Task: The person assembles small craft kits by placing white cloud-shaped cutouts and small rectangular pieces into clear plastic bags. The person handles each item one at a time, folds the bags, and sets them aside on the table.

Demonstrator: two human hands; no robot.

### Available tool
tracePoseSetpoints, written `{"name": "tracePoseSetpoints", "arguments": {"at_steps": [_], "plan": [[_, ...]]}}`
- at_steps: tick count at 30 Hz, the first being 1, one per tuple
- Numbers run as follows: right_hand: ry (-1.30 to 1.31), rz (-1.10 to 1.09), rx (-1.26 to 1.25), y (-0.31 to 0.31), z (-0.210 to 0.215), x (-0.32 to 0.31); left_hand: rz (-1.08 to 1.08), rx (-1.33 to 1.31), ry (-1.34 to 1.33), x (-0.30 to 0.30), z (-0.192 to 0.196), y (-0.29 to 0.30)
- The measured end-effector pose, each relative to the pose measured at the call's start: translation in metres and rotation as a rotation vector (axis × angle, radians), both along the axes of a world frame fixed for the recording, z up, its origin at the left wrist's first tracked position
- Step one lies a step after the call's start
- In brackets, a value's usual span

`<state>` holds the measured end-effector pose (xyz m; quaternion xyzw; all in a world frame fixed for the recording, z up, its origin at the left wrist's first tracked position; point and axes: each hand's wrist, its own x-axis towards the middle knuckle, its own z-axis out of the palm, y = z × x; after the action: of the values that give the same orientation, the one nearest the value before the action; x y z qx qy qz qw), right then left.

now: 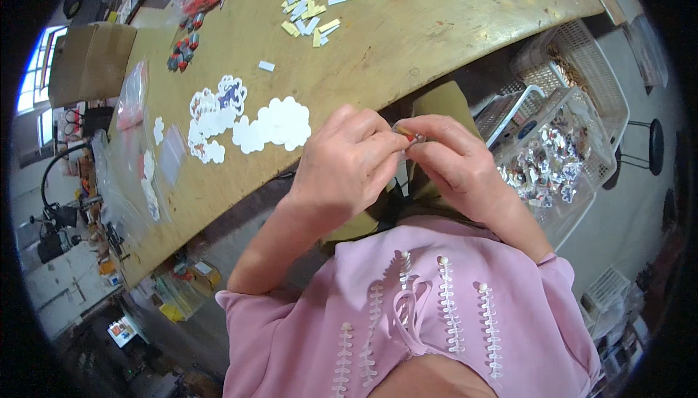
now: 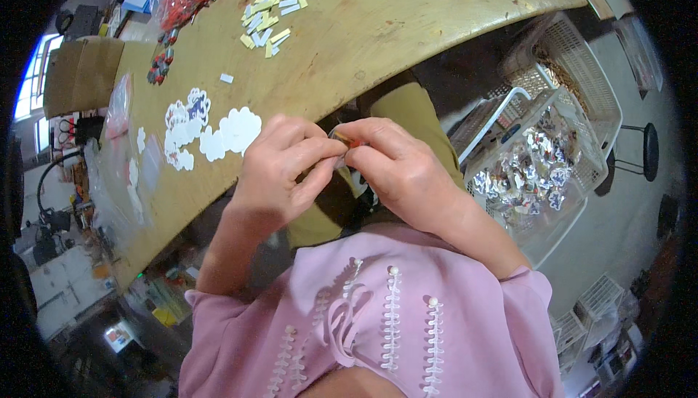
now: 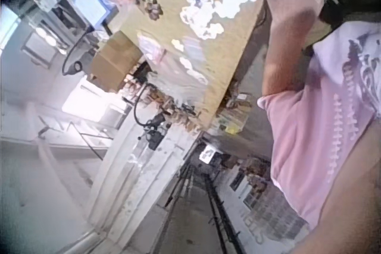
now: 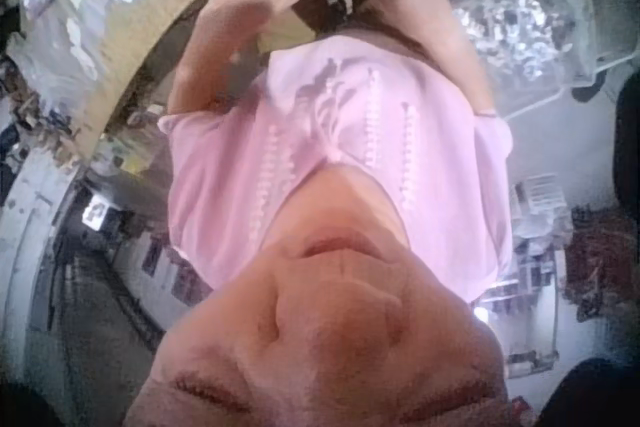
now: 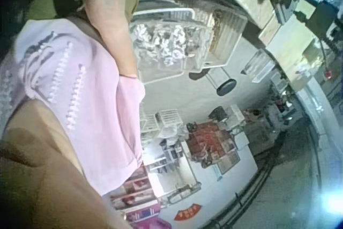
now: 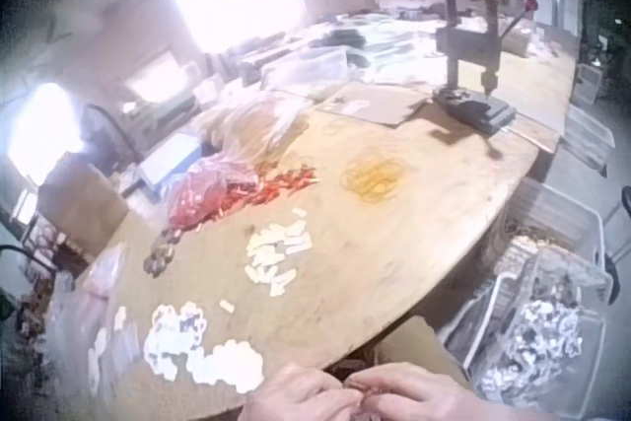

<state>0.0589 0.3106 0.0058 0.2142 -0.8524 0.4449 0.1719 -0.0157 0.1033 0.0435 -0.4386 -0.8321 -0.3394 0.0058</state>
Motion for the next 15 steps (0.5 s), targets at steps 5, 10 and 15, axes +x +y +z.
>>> {"name": "tracePoseSetpoints", "arguments": {"at_steps": [5,10,15], "plan": [[-0.033,0.115,0.027,-0.017,-0.008,0.006,-0.072,-0.237,-0.085,-0.001,0.009,-0.028],[-0.028,0.158,0.022,-0.029,-0.008,0.011,-0.163,-0.416,-0.167,0.002,0.007,-0.042],[-0.017,0.201,0.021,-0.04,0.001,0.011,-0.143,-0.289,-0.151,0.011,-0.005,-0.057]]}}
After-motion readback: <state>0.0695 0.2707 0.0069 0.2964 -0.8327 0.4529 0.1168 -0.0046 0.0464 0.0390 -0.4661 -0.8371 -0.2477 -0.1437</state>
